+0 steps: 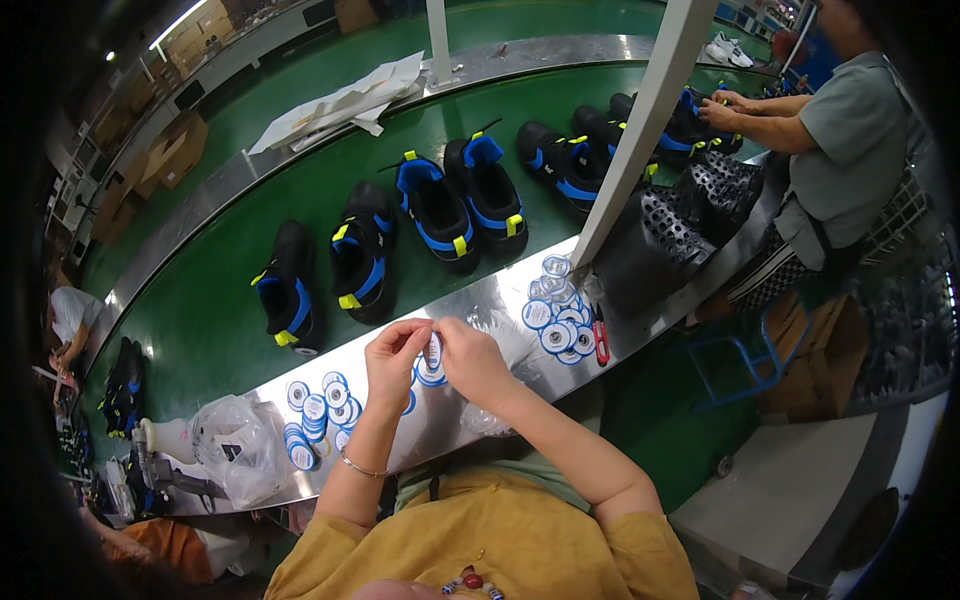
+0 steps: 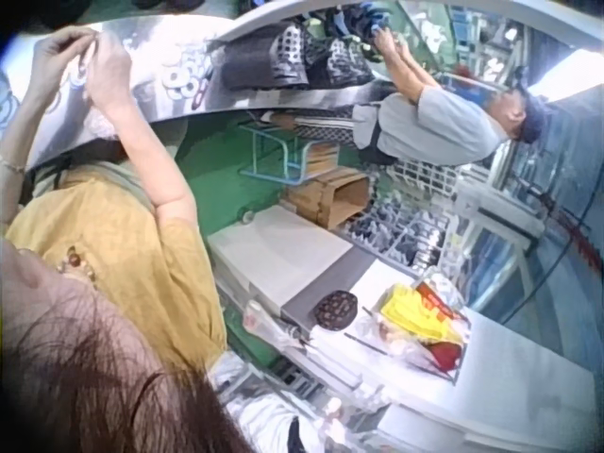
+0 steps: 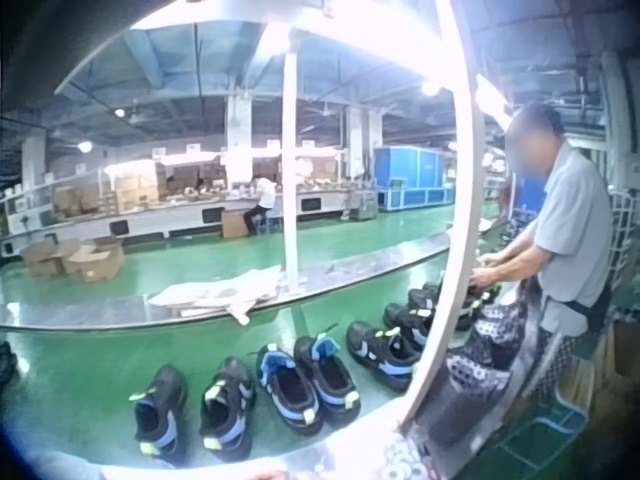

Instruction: The person applies small circular labels to the tongue area of black and blue shoes moving along a conveyor belt. The person picks labels from a stack, peels them, and presses them onto each shoe before moving to the next.

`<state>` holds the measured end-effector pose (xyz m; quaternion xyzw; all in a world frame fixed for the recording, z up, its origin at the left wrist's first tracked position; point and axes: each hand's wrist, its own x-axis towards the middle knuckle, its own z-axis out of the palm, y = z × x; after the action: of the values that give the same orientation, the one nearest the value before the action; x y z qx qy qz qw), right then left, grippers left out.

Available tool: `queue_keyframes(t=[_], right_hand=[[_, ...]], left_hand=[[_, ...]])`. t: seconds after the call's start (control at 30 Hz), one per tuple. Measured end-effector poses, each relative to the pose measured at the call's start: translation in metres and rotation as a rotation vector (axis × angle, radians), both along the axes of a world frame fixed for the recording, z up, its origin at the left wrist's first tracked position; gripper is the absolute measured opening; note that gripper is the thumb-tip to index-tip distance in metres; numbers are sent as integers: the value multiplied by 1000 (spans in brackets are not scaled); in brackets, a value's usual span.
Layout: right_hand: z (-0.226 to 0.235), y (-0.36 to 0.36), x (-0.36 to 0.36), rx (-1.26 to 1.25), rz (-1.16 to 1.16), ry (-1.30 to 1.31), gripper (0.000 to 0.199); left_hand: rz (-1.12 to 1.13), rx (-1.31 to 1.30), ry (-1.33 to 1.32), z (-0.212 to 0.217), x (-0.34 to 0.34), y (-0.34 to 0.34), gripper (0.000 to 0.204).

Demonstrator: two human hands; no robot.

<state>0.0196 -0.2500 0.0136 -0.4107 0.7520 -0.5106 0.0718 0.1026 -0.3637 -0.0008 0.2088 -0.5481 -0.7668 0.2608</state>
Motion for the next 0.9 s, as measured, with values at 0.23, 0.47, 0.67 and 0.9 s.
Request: queue_keyframes(t=[0.23,0.47,0.67,0.9], right_hand=[[2,-4,-46,-106,186,-569,21],[-11,3,-84,97,114,-404,11],[-24,-7,-118,172,-234,335,6],[-34,-16,-127,363,-245,522,10]], left_hand=[[-15,-313,-90,8,-27,-10,8],[-95,-270,-101,-3,-67,-22,13],[-14,-134,-172,-35,-120,-35,19],[-79,185,-183,-40,-129,-42,14]])
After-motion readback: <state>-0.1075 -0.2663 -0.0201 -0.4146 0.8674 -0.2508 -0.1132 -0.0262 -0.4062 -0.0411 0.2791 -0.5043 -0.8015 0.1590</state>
